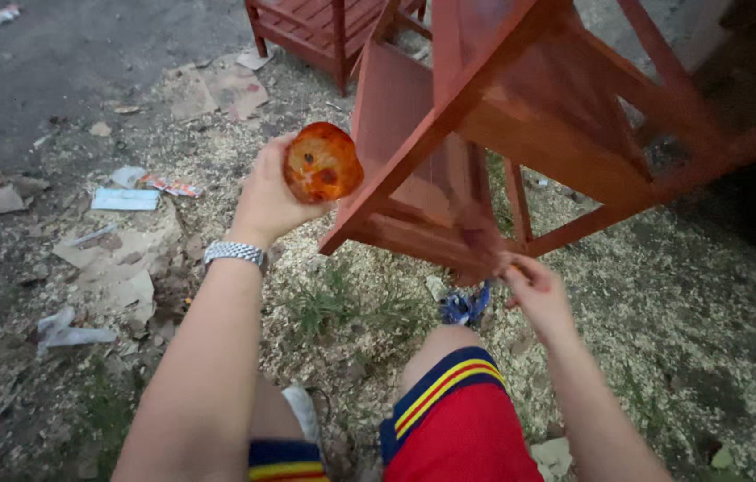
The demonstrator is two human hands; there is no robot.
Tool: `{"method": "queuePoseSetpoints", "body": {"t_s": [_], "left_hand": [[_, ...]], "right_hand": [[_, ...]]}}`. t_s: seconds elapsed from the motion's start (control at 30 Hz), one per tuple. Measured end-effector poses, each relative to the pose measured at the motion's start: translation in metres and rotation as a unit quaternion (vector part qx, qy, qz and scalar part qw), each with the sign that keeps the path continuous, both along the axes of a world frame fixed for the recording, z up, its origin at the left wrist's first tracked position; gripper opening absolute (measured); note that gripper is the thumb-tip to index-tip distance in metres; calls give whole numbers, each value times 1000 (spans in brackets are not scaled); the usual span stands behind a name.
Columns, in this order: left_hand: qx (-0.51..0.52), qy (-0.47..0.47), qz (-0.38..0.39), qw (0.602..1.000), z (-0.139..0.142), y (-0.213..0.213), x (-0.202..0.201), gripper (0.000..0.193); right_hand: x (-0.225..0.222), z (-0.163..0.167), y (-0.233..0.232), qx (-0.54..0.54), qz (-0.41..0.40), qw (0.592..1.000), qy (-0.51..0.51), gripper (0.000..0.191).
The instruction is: The person paints wooden chair frames with red stain using a brush, holding a bowl of stain in one hand while brushing the seat slats, legs and rails of the chairs, moving between several chairs on the ground.
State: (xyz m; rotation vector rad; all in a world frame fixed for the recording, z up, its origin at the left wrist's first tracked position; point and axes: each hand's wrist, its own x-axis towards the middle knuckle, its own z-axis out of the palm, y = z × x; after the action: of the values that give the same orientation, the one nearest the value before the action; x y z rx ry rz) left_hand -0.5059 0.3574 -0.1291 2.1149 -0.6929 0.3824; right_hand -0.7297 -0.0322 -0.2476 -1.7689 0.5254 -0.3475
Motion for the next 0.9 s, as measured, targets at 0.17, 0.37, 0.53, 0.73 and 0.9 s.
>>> {"method": "queuePoseSetpoints", "body": {"t_s": [0.17, 0.37, 0.53, 0.73, 0.9], "left_hand": [[-11, -23, -8, 1000, -21, 0, 28, 98], [-84, 16, -28, 996, -60, 0, 60, 101], [-81, -19, -21, 996, -78, -9, 93, 100], [-50, 36, -13, 998, -96, -16, 128, 99], [-33, 21, -9, 999, -113, -26, 151, 95]], "right_hand": [[6, -14, -14, 37, -83, 993, -72, 24], [83, 16, 5, 224, -127, 950, -177, 17], [147, 44, 23, 340, -103, 913, -201, 14], [219, 42, 25, 443, -88, 856, -253, 14], [293, 20, 26, 401, 23, 886, -232, 18]]}}
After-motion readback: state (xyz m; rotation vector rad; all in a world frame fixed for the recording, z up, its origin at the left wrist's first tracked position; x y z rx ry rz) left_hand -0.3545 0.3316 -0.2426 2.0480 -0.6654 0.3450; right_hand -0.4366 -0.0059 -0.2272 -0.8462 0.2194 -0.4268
